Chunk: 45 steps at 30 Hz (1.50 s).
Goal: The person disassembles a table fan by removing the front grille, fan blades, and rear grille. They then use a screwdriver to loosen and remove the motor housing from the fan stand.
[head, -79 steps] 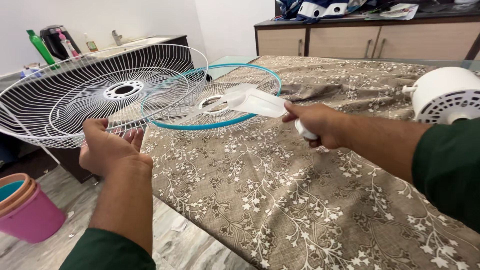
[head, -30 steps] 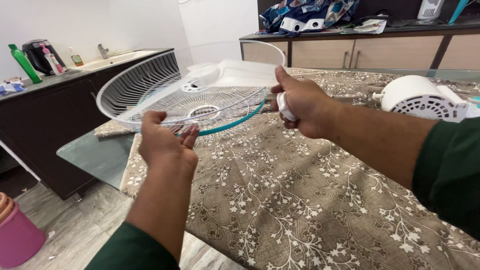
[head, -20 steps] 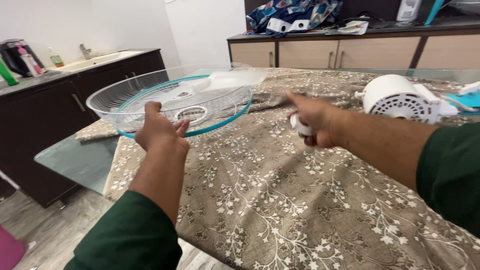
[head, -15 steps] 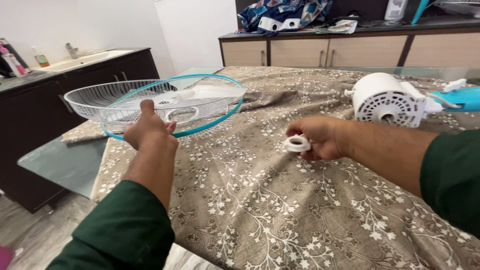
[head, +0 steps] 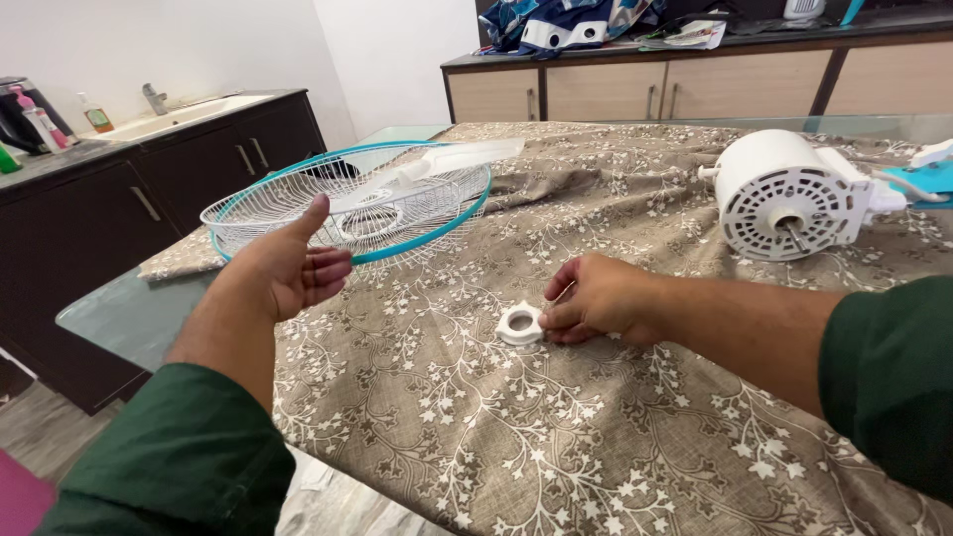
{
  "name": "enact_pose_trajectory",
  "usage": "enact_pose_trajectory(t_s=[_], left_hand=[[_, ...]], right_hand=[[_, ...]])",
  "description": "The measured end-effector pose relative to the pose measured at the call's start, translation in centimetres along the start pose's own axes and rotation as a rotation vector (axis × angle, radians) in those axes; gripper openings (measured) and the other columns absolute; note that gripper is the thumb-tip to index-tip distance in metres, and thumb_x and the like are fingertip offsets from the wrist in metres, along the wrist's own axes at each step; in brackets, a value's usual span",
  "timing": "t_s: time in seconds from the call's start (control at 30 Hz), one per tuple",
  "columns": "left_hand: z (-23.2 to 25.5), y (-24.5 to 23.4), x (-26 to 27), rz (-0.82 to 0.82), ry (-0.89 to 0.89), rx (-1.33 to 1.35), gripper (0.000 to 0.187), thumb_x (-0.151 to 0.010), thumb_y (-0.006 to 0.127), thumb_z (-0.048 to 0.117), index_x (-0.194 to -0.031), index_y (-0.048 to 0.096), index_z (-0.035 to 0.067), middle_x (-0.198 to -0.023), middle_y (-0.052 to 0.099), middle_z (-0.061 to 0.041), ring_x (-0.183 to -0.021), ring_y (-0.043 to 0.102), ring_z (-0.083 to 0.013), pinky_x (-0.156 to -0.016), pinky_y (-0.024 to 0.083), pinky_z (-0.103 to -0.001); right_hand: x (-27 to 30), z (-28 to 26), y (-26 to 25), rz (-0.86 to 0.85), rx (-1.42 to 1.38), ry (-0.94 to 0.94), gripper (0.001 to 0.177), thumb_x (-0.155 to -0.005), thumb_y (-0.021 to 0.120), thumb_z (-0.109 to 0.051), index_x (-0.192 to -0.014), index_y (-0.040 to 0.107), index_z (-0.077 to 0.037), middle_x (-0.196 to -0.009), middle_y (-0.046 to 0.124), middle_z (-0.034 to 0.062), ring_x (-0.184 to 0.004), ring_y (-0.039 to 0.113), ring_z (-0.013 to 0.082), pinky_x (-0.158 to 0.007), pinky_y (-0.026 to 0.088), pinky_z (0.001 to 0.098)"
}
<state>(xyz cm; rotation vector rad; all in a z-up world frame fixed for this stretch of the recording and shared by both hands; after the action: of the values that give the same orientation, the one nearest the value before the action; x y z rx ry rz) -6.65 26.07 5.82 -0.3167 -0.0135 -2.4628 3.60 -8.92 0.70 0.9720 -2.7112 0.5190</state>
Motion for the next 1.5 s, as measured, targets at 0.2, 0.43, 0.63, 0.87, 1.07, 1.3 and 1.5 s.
enact_pose_trajectory(t_s=[0.2, 0.43, 0.63, 0.87, 1.07, 1.3, 1.5], left_hand=[[-1.6, -1.0, -0.1, 0.128, 0.048, -0.153, 0.070, -0.083, 0.070, 0.069, -0.093, 0.061, 0.000, -0.072, 0.063, -0.006, -0.054, 0.055, -0.0166, -0.053, 0.053, -0.031], [-2.4, 2.3, 2.7, 0.220, 0.188, -0.141, 0.059, -0.091, 0.072, 0.055, -0.093, 0.068, -0.004, -0.076, 0.070, -0.011, -0.054, 0.058, -0.0164, -0.049, 0.047, -0.031], [-2.5, 12.5, 6.6, -0.066, 0.594, -0.554, 0.046, -0.085, 0.078, 0.044, -0.103, 0.079, 0.002, -0.088, 0.080, -0.011, -0.074, 0.070, -0.0209, -0.067, 0.056, -0.036], [-4.7, 19.7, 7.2, -0.295, 0.630, -1.071, 0.049, -0.081, 0.081, 0.045, -0.125, 0.074, 0.024, -0.121, 0.074, -0.009, -0.108, 0.072, -0.0283, -0.095, 0.057, -0.042], [-3.7, 18.6, 5.4, -0.060, 0.648, -1.190, 0.034, -0.089, 0.074, 0.031, -0.123, 0.077, 0.028, -0.128, 0.072, -0.009, -0.114, 0.069, -0.0305, -0.101, 0.056, -0.046], [-1.8, 23.7, 8.9, -0.060, 0.688, -1.151, 0.037, -0.091, 0.074, 0.036, -0.127, 0.073, 0.024, -0.120, 0.075, -0.011, -0.110, 0.072, -0.0302, -0.101, 0.057, -0.045], [-1.8, 34.1, 14.4, -0.474, 0.819, -0.981, 0.042, -0.088, 0.074, 0.039, -0.120, 0.073, 0.011, -0.114, 0.078, -0.008, -0.103, 0.075, -0.0227, -0.095, 0.058, -0.039]], right_hand=[[1.5, -1.3, -0.3, -0.006, 0.317, -0.114, 0.030, -0.090, 0.075, -0.017, -0.110, 0.064, 0.002, -0.087, 0.072, 0.0140, -0.067, 0.070, 0.0158, -0.057, 0.057, 0.0279], [4.6, -1.6, -5.1, 0.014, 0.564, -0.147, 0.030, -0.089, 0.075, -0.025, -0.106, 0.067, -0.002, -0.085, 0.073, 0.0064, -0.071, 0.071, 0.0155, -0.064, 0.060, 0.0303], [8.3, 0.2, -12.3, 0.201, 0.818, -0.195, 0.034, -0.087, 0.078, -0.038, -0.105, 0.072, -0.009, -0.085, 0.077, 0.0052, -0.075, 0.072, 0.0162, -0.070, 0.058, 0.0330], [16.5, 6.1, -22.6, 0.350, 1.091, -0.014, 0.038, -0.084, 0.077, -0.050, -0.106, 0.073, -0.019, -0.087, 0.078, 0.0012, -0.083, 0.073, 0.0161, -0.078, 0.057, 0.0357], [26.7, 12.9, -31.5, 0.539, 1.107, 0.384, 0.038, -0.086, 0.069, -0.050, -0.111, 0.072, -0.021, -0.091, 0.073, 0.0022, -0.085, 0.073, 0.0156, -0.082, 0.058, 0.0334], [35.4, 21.3, -38.7, 0.701, 0.984, 0.697, 0.037, -0.091, 0.066, -0.043, -0.119, 0.068, -0.019, -0.088, 0.072, 0.0046, -0.078, 0.072, 0.0179, -0.075, 0.058, 0.0345], [38.4, 25.2, -41.4, 0.757, 0.878, 0.783, 0.036, -0.095, 0.063, -0.038, -0.125, 0.064, -0.018, -0.086, 0.071, 0.0067, -0.073, 0.070, 0.0199, -0.069, 0.058, 0.0354]])
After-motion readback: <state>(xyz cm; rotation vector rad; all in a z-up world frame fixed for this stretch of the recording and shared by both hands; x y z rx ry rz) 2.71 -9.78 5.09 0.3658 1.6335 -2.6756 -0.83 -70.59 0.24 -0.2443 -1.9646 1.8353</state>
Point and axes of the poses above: each hand's wrist, its own x-axis away from the middle knuckle, its own y-axis out of the palm, z = x × y, the point moved 6 cm from there along -x, towards the middle knuckle
